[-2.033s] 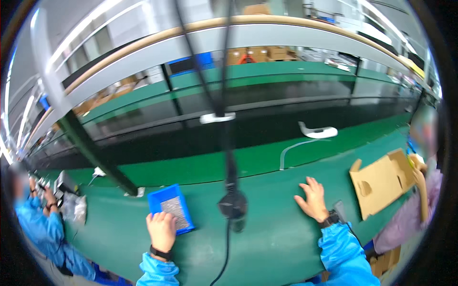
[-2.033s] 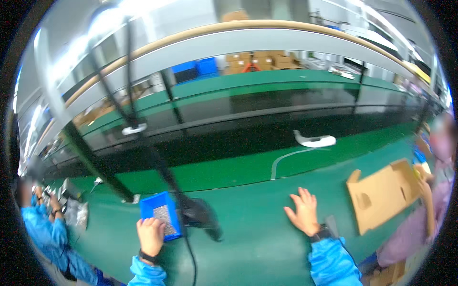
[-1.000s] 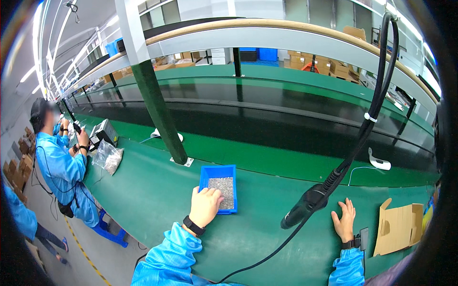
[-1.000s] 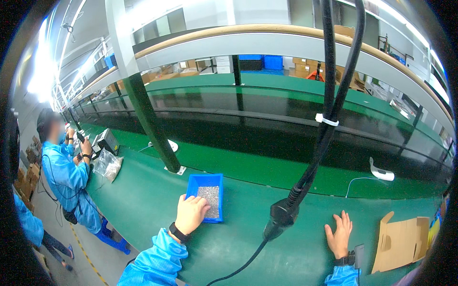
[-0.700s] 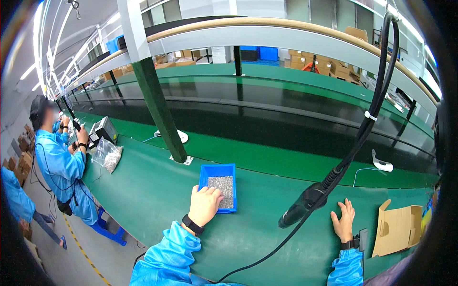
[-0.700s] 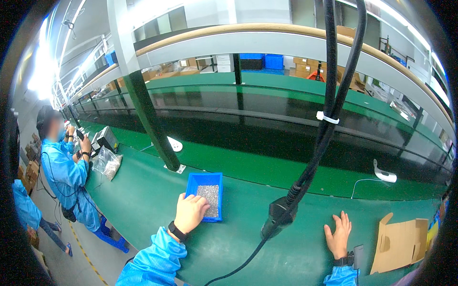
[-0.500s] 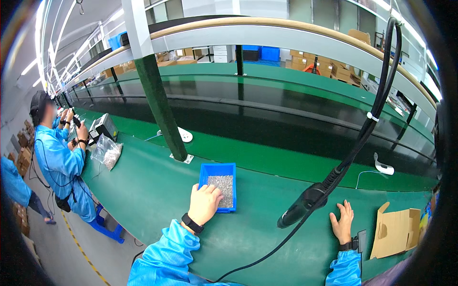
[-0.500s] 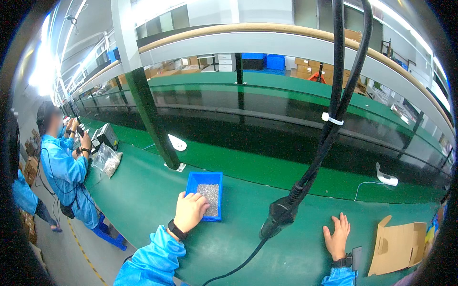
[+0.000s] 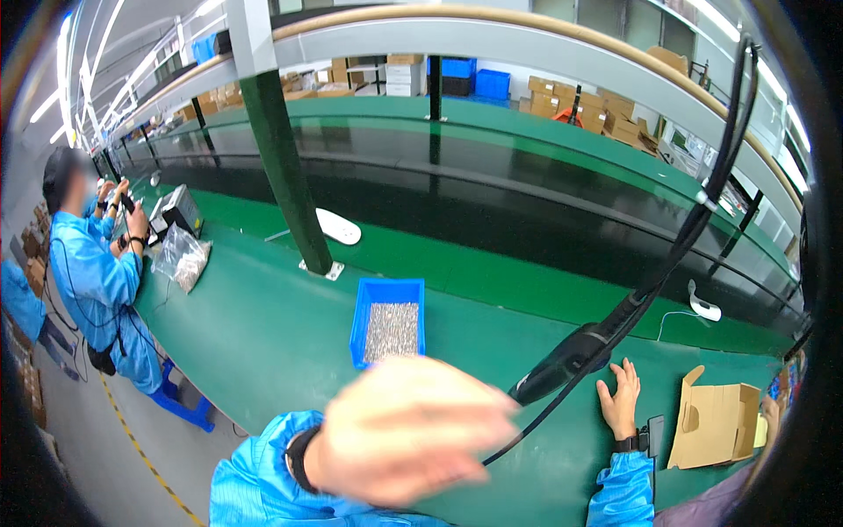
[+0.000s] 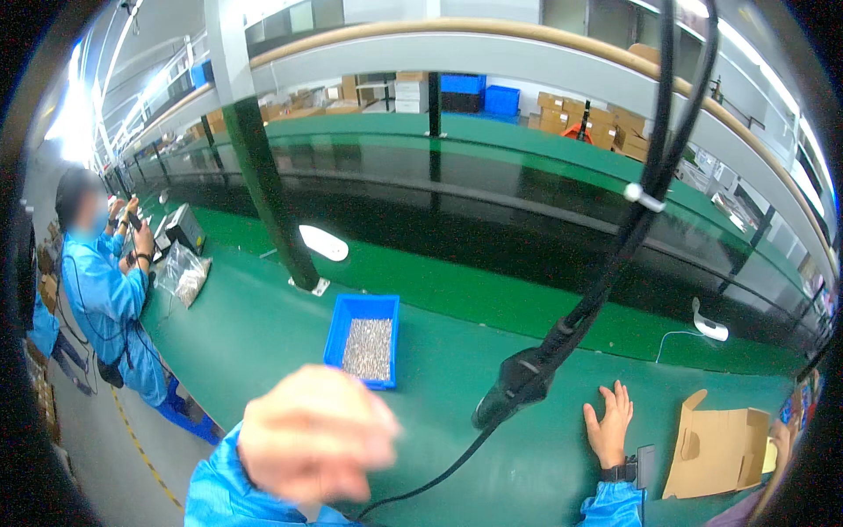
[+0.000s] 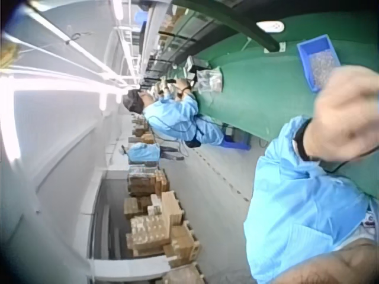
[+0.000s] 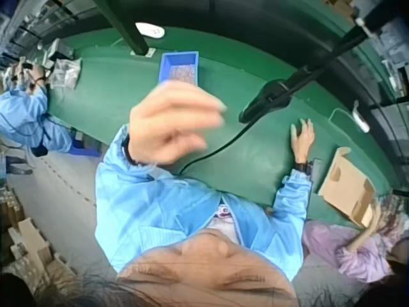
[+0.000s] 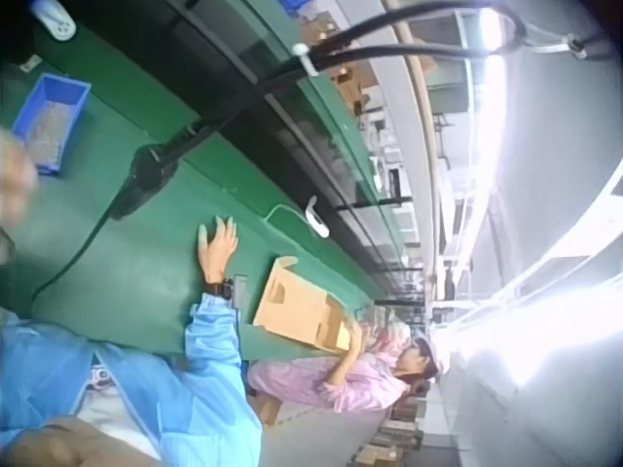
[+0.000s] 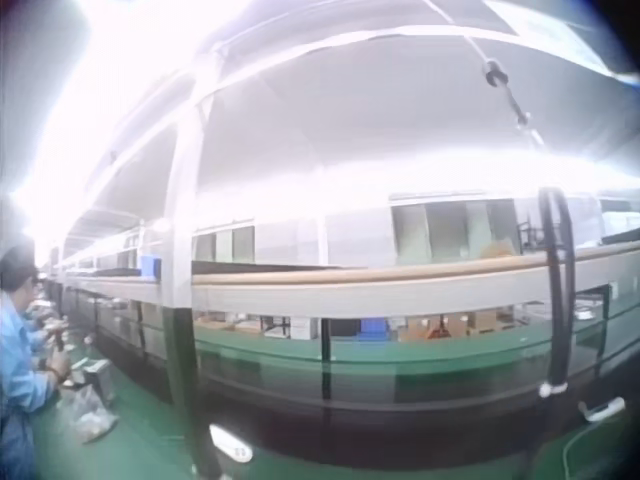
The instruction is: Assembling small white plastic components using an electric screwdriver at a factory workstation.
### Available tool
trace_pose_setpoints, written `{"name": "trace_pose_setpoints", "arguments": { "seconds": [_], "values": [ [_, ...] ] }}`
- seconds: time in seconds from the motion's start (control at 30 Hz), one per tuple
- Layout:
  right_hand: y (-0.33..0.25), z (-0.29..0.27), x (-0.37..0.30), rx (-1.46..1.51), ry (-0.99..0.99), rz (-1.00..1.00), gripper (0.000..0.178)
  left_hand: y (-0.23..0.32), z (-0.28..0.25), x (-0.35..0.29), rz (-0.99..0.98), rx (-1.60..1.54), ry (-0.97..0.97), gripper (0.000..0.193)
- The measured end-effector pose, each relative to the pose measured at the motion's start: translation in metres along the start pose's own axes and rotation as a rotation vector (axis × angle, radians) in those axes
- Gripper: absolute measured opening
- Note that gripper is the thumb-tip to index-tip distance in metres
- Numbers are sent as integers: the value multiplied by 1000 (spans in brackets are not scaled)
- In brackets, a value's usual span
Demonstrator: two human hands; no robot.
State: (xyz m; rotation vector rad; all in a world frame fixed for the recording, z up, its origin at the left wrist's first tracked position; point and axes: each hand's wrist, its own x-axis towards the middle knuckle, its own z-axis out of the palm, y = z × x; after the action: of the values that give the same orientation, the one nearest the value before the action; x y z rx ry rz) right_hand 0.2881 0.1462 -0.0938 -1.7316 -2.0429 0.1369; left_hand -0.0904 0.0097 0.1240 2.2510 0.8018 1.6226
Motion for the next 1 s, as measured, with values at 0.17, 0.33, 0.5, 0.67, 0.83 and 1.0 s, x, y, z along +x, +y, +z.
{"name": "trace_pose_setpoints", "arguments": {
  "seconds": [0.17,0.33,0.5,0.67,0.83,1.0],
  "values": [
    [-13,-6,3,28,4,-33,45,96,36,47,61,-629,378,19],
    [0,6,4,-17,34,-28,45,78,62,19,-11,-493,247,17],
    [-3,1,3,-48,122,-108,46,90,87,5,46,-310,2,14],
    [-10,11,7,-47,131,-108,46,79,93,-5,202,-148,-227,12],
    [-12,-3,0,2,63,-2,46,67,80,-19,332,131,-349,11],
    [-10,1,0,12,72,-7,47,36,42,-41,410,537,-384,11]
  ]
}}
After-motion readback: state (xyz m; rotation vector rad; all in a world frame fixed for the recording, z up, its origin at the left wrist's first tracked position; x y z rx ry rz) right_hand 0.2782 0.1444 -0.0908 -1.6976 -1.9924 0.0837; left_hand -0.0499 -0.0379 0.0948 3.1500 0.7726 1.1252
